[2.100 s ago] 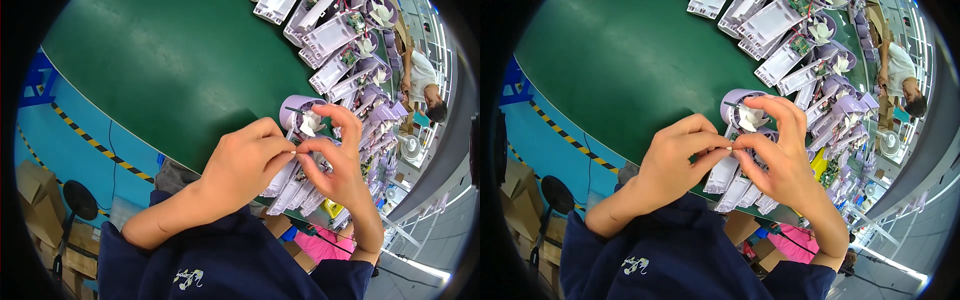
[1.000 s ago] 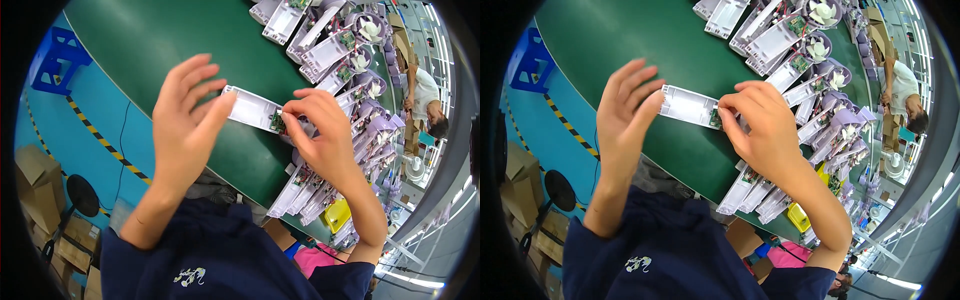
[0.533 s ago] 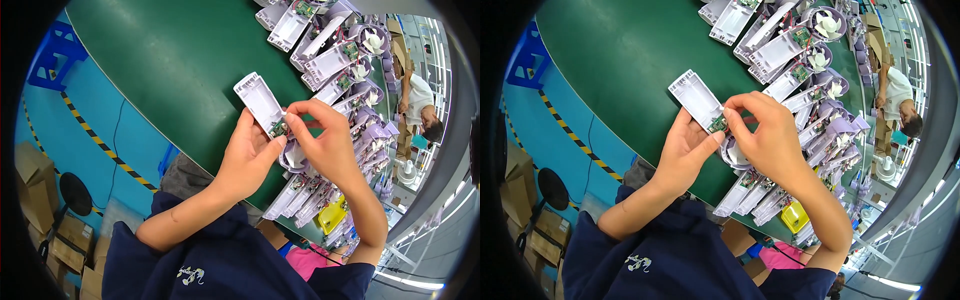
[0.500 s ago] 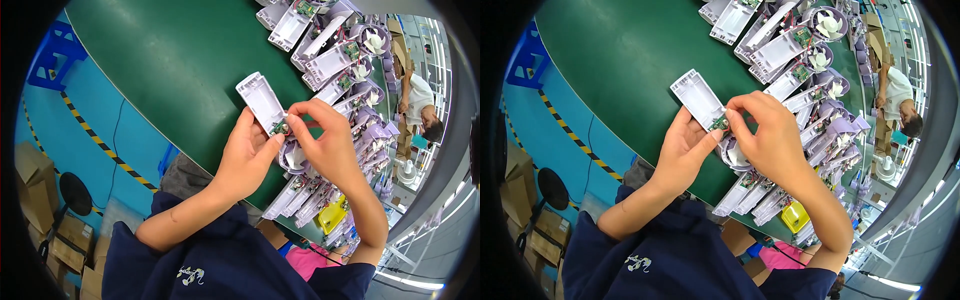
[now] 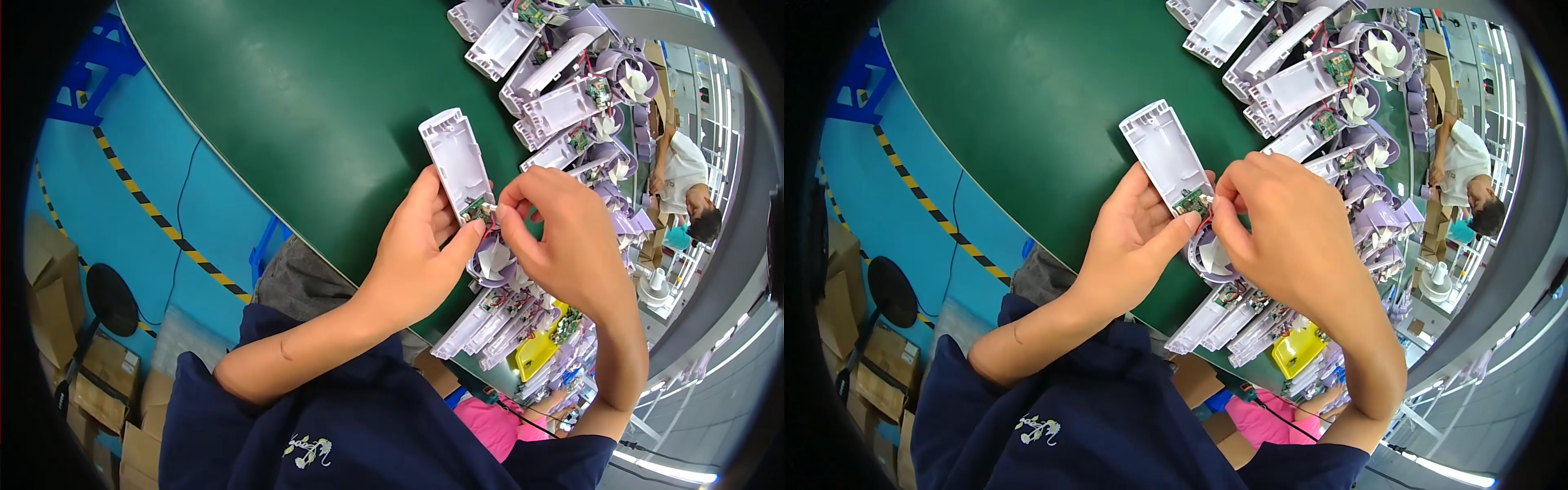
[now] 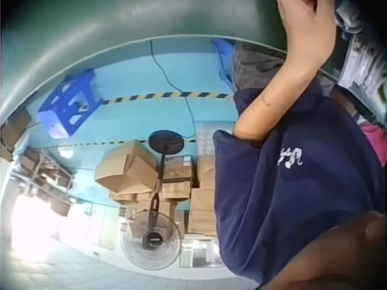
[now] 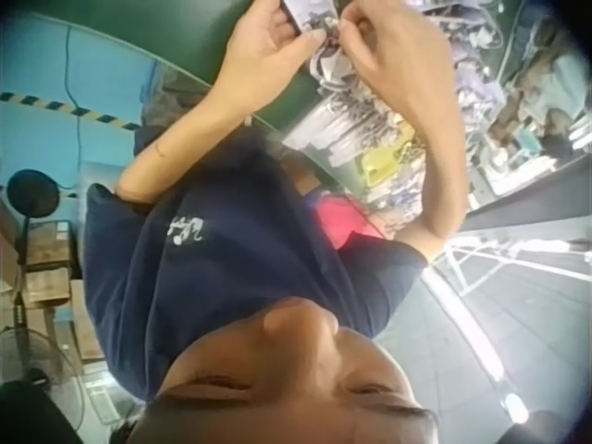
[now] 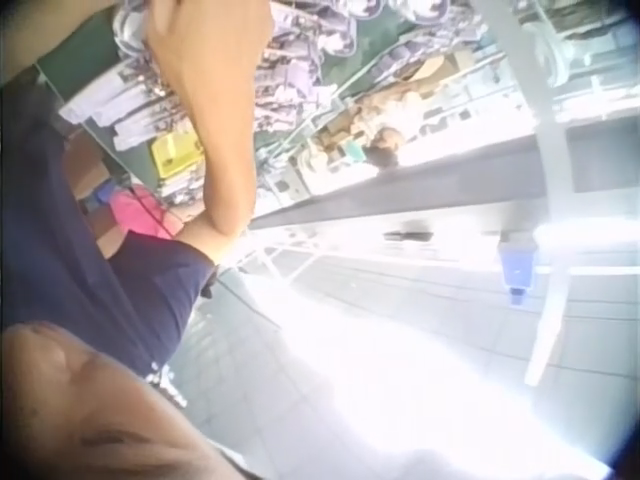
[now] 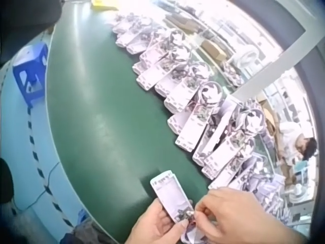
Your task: The person connects wire connectors into circuit boards, fits them into handheld fan housings, and arranges the assembled fan bodies on the table by hand.
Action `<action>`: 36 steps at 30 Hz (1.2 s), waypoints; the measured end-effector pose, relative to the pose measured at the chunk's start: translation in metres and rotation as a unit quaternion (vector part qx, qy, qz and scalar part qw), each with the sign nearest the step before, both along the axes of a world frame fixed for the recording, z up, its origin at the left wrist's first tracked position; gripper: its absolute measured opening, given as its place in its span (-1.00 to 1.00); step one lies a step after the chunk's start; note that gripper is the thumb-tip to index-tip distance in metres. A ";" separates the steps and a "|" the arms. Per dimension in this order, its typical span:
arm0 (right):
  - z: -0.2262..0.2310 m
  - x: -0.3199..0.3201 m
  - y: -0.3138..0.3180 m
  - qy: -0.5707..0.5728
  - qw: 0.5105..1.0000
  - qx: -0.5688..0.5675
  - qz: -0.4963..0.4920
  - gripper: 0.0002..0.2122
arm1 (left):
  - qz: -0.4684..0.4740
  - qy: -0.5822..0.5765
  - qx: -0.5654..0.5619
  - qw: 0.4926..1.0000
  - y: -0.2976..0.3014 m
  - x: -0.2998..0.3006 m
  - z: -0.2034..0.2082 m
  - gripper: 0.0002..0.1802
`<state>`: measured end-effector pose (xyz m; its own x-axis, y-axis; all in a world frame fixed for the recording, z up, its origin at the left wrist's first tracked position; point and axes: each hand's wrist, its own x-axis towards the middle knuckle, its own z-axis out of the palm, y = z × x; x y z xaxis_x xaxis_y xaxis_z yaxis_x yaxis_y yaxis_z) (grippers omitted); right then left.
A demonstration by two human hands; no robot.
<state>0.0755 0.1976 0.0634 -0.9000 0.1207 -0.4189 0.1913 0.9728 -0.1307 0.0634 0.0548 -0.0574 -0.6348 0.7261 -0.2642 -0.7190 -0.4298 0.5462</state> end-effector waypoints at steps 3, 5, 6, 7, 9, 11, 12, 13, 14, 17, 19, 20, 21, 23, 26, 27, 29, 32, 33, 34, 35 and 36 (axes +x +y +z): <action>-0.002 0.001 0.001 0.007 1.000 -0.018 -0.012 -0.89 | -0.013 0.001 -0.002 1.000 -0.001 -0.001 -0.001 -0.38; -0.003 0.002 -0.001 0.012 1.000 -0.024 -0.015 -0.89 | -0.016 -0.002 -0.006 1.000 -0.001 -0.001 -0.001 -0.39; -0.004 0.003 -0.001 0.020 0.999 -0.030 -0.019 -0.88 | -0.013 0.007 -0.010 1.000 -0.001 0.000 -0.001 -0.39; -0.005 0.002 -0.002 0.017 0.999 -0.031 -0.019 -0.88 | -0.010 0.016 -0.014 1.000 -0.001 0.000 -0.001 -0.39; -0.006 0.001 -0.004 0.021 0.999 -0.018 -0.023 -0.89 | -0.010 0.017 -0.017 1.000 -0.001 0.000 0.000 -0.39; -0.008 0.000 -0.002 0.030 0.999 -0.021 -0.026 -0.89 | -0.009 0.020 -0.020 1.000 -0.001 0.000 -0.001 -0.39; -0.009 0.000 -0.002 0.042 0.998 -0.024 -0.028 -0.89 | -0.012 0.017 -0.013 1.000 0.000 0.000 -0.002 -0.40; -0.008 -0.001 -0.003 0.040 0.998 -0.025 -0.028 -0.89 | -0.015 0.015 -0.006 1.000 0.000 0.000 -0.003 -0.40; -0.005 -0.002 -0.003 0.025 0.999 -0.020 -0.024 -0.90 | -0.014 0.013 -0.007 1.000 0.000 0.000 -0.003 -0.40; -0.005 -0.002 -0.006 0.014 1.000 -0.012 -0.019 -0.91 | -0.017 -0.004 -0.005 1.000 -0.001 0.000 -0.001 -0.42; -0.006 -0.001 -0.008 0.020 1.000 -0.010 -0.019 -0.91 | -0.014 -0.002 -0.003 1.000 -0.001 0.000 0.000 -0.42; -0.008 0.000 -0.008 0.029 0.999 -0.010 -0.015 -0.92 | -0.014 -0.003 -0.003 1.000 -0.001 0.000 -0.001 -0.42; -0.009 0.001 -0.009 0.039 0.999 -0.011 -0.010 -0.92 | -0.017 -0.002 -0.008 1.000 -0.001 0.001 -0.001 -0.42; -0.008 0.001 -0.012 0.034 0.999 -0.010 -0.009 -0.92 | -0.020 -0.001 -0.014 1.000 -0.001 0.003 -0.002 -0.42; -0.007 0.001 -0.015 0.029 1.000 -0.001 0.008 -0.92 | 0.006 0.030 -0.035 0.999 0.000 0.006 -0.002 -0.51; -0.007 0.001 -0.016 0.028 0.999 0.008 0.026 -0.93 | 0.009 0.046 -0.035 0.998 0.000 0.006 -0.002 -0.52; -0.005 -0.001 -0.014 0.023 0.999 0.006 0.033 -0.92 | 0.012 0.060 -0.037 0.997 0.000 0.006 -0.001 -0.53; -0.004 -0.003 -0.014 0.016 0.999 0.007 0.046 -0.92 | 0.013 0.051 -0.040 0.998 -0.001 0.006 0.001 -0.55; -0.004 -0.003 -0.014 0.014 0.999 0.010 0.051 -0.92 | 0.011 0.053 -0.042 0.998 0.000 0.006 0.001 -0.55; -0.004 -0.004 -0.014 0.013 0.998 0.010 0.052 -0.92 | 0.009 0.056 -0.045 0.997 0.000 0.007 0.001 -0.55; -0.004 -0.005 -0.014 0.020 0.998 0.011 0.059 -0.92 | 0.009 0.056 -0.044 0.997 -0.001 0.006 0.000 -0.55; -0.004 -0.005 -0.015 0.027 0.997 0.012 0.066 -0.92 | 0.003 0.064 -0.052 0.997 -0.002 0.006 -0.002 -0.55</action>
